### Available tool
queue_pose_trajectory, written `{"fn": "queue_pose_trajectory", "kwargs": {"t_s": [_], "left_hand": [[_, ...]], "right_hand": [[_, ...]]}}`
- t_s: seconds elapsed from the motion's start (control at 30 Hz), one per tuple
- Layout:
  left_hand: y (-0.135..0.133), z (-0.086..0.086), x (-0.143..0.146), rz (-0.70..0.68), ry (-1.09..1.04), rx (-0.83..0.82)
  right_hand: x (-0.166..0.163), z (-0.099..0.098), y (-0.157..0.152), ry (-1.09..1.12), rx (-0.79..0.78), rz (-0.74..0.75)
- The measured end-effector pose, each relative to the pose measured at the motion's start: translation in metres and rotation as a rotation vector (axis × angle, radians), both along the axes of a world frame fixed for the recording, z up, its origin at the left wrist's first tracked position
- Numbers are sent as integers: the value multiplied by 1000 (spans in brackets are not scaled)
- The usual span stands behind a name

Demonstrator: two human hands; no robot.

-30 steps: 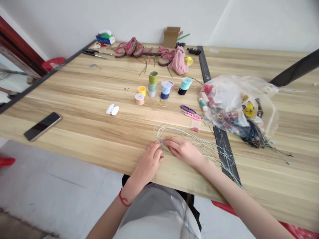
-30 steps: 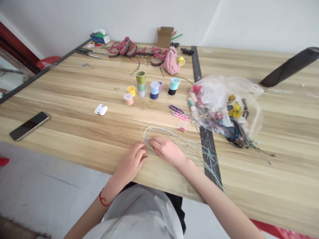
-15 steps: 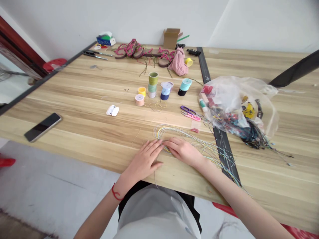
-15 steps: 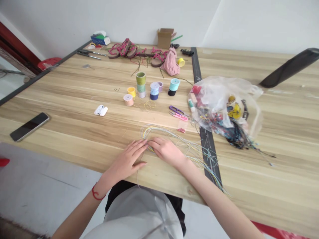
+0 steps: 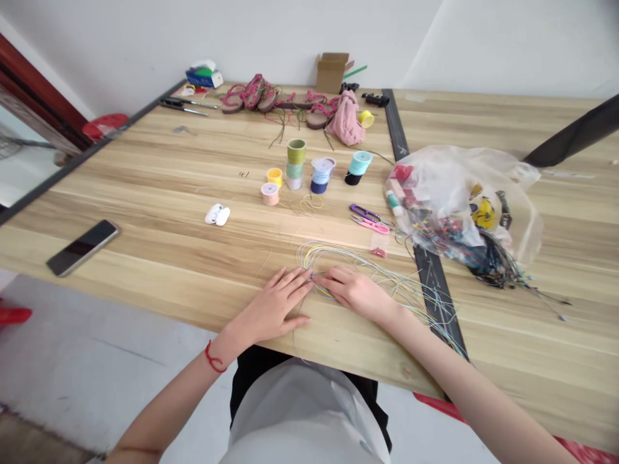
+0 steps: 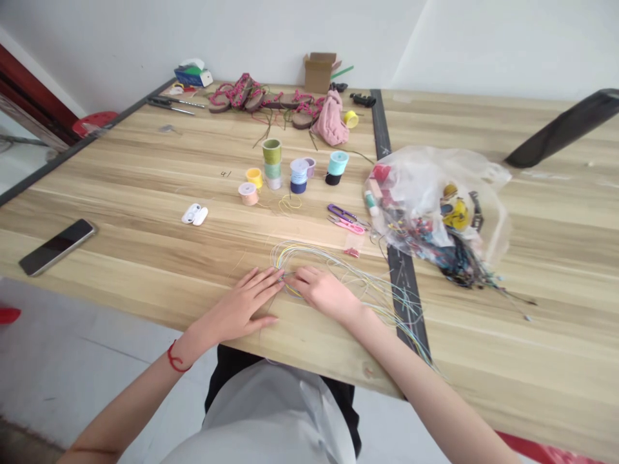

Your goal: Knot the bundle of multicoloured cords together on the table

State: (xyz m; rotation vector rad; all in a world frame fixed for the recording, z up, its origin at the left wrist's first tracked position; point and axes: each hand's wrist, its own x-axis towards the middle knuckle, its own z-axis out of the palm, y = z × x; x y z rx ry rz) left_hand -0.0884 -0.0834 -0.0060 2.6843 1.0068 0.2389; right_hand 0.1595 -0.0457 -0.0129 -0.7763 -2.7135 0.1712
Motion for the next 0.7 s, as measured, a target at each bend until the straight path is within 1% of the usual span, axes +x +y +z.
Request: {"fn": "queue_pose_trajectory", "kwargs": {"t_s": [0.3,0.53,0.7], "left_hand": [[0,-1,0,-1,-28,-2],[0,-1,0,4,-68,1],[0,-1,0,3,-42,-2]], "right_hand": [[0,-4,-3,-17,-1,-31],[1,1,-5,10,-75,-52],[2,3,-4,-5,-74,-32]]}}
